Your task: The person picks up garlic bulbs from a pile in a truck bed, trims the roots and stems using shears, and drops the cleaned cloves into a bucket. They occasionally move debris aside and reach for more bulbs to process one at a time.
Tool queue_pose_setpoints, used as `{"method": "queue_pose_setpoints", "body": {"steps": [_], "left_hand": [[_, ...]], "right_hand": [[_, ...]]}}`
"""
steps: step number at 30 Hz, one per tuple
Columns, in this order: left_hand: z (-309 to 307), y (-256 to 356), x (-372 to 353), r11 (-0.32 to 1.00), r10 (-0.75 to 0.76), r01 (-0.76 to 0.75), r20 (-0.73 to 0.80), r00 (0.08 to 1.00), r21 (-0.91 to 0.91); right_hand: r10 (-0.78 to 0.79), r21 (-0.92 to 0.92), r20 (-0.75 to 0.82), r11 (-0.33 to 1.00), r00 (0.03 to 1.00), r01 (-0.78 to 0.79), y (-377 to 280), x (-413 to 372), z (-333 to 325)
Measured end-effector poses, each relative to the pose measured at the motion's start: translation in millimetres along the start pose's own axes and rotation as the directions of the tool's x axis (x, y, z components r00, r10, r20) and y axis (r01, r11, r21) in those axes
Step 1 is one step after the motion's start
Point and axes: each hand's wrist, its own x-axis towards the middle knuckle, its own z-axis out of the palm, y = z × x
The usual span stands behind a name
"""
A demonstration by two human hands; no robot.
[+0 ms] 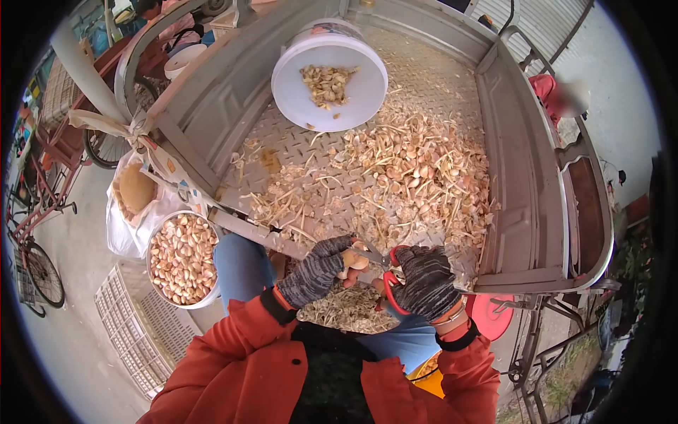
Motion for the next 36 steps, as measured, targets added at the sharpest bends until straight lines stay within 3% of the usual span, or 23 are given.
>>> {"method": "queue_pose_setpoints", "body": {"steps": [3,6,9,12,15,16,17,18,20,22,24,26,27,28,30,31,34,36], "left_hand": [[4,0,-4,0.997,0.005,-0.001,-0.051,0.999,0.08],[-1,-8,-5,0.992,0.088,-0.085,0.03,0.996,-0.09],[0,-5,-8,0.996,0.079,-0.079,0.012,0.997,-0.031],[5,8,-15,0.981,0.113,-0.107,-0.028,0.993,0.162],[-5,22,-36,0.958,0.203,-0.171,-0.124,0.971,0.232],[-21,24,-49,0.951,0.233,-0.168,-0.245,0.941,0.259],[-43,28,-68,0.945,0.263,-0.165,-0.354,0.897,0.284],[-71,35,-91,0.877,0.401,-0.246,-0.346,0.848,0.414],[-135,41,-139,0.845,0.458,-0.137,-0.569,0.683,0.517],[-246,17,-191,0.831,0.528,-0.121,-0.702,0.478,0.543],[-367,-15,-242,0.535,0.693,0.332,-0.629,0.353,0.777],[-383,-22,-257,0.18,0.782,0.666,-0.516,0.35,0.724],[-402,-27,-261,0.215,0.741,0.695,-0.579,0.342,0.686],[-393,-22,-252,0.142,0.684,0.796,-0.639,0.351,0.589],[-360,-11,-237,-0.042,0.567,0.929,-0.757,0.325,0.367],[-341,-10,-234,-0.007,0.517,0.917,-0.784,0.344,0.398],[-285,14,-216,0.042,0.46,0.95,-0.85,0.257,0.31],[-305,1,-232,-0.017,0.681,0.898,-0.653,0.333,0.44]], "right_hand": [[0.014,-0.002,-0.024,1.0,1.0,-0.014,-3,-3,5],[0.063,0.088,-0.042,0.994,0.997,-0.059,-1,-10,21],[0.112,0.152,-0.006,0.982,0.994,-0.11,-6,-12,26],[0.231,0.378,0.243,0.872,0.942,-0.311,-14,-11,27],[0.36,0.417,0.181,0.815,0.915,-0.404,-4,-7,40],[0.393,0.446,0.138,0.795,0.909,-0.411,0,-4,36],[0.422,0.366,0.094,0.828,0.902,-0.426,5,0,35],[0.454,0.282,0.039,0.85,0.89,-0.446,13,4,36],[0.41,0.032,0.032,0.911,0.911,-0.411,45,-2,59],[0.49,0.101,-0.012,0.868,0.872,-0.487,66,-2,74],[0.572,0.222,-0.067,0.807,0.818,-0.546,78,13,78],[0.602,0.222,-0.124,0.792,0.789,-0.569,77,35,72],[0.532,0.203,-0.256,0.846,0.807,-0.493,86,43,81],[0.445,0.172,-0.384,0.896,0.809,-0.41,93,55,88],[0.41,0.178,-0.406,0.912,0.817,-0.369,103,83,93],[0.395,0.183,-0.413,0.919,0.821,-0.35,105,95,96],[0.309,-0.012,-0.295,0.945,0.904,-0.327,114,121,114],[0.354,-0.038,-0.232,0.927,0.906,-0.372,119,132,123]]}}
